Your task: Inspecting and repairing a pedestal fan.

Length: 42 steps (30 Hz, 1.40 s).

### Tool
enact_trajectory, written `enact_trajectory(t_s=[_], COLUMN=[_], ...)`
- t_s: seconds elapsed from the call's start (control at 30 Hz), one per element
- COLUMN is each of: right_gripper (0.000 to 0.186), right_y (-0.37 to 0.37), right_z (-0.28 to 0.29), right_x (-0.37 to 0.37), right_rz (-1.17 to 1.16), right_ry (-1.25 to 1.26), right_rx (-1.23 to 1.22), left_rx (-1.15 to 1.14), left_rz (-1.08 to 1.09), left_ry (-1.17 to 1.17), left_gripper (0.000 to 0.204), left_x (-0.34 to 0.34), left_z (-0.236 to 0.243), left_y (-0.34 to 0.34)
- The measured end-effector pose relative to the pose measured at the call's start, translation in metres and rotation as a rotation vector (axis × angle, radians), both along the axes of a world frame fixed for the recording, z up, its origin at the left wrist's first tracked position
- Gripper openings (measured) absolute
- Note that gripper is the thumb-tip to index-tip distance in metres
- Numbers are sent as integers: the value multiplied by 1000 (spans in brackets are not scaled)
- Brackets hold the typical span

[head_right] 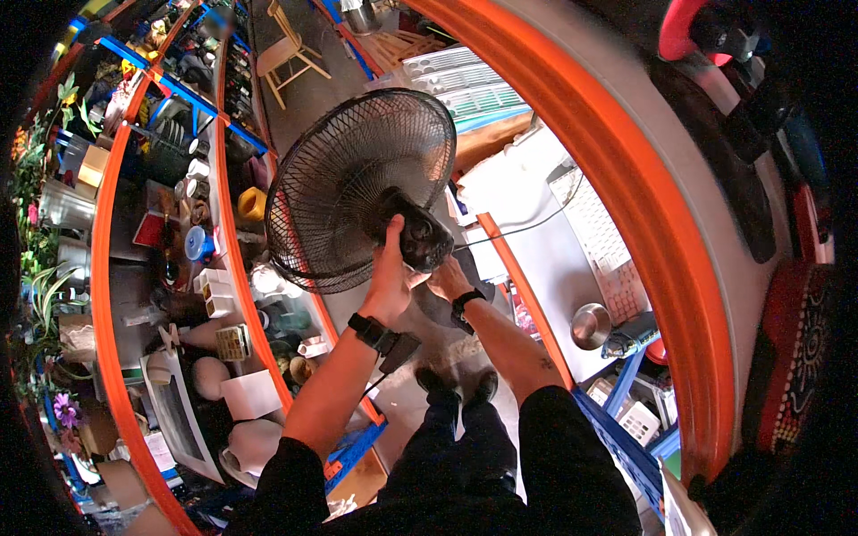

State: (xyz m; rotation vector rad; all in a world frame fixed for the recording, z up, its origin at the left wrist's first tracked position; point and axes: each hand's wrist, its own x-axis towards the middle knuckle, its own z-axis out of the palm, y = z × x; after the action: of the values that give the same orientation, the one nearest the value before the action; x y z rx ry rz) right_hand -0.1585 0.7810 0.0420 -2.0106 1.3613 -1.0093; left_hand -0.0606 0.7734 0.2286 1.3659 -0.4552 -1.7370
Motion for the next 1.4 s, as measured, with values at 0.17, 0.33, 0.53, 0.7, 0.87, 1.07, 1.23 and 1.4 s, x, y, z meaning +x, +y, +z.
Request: enact_trajectory(t_s=[0.17, 0.33, 0.53, 0.7, 0.87, 1.07, 1.23, 1.4], right_gripper=[36, 32, 31, 29, 27, 44, 66, 78], right_y=[-11, -27, -29, -18, -12, -6, -12, -21], right_z=[-31, -59, -72, -32, 24, 189, 241, 230], right_x=[7, 14, 11, 13, -4, -37, -18, -9], right_rz=[-57, -3, -53, -46, -278, -371, -176, -232], right_ry=[-76, 151, 289, 276, 135, -924, -180, -266], right_rx=[66, 165, -47, 91, 444, 418, 193, 335], left_rx=[24, 49, 121, 140, 121, 122, 157, 167], left_rz=[-6, 47, -185, -236, -271, -212, -218, -313], left_ry=[-53, -138, -61, -29, -54, -123, -151, -78], left_gripper=[99, 83, 92, 98, 114, 116, 112, 102], left_x=[8, 11, 34, 47, 49, 42, 38, 42], left_z=[-1, 12, 8, 7, 23, 26, 30, 22], left_y=[-15, -24, -41, -41, -40, -40, -43, -45])
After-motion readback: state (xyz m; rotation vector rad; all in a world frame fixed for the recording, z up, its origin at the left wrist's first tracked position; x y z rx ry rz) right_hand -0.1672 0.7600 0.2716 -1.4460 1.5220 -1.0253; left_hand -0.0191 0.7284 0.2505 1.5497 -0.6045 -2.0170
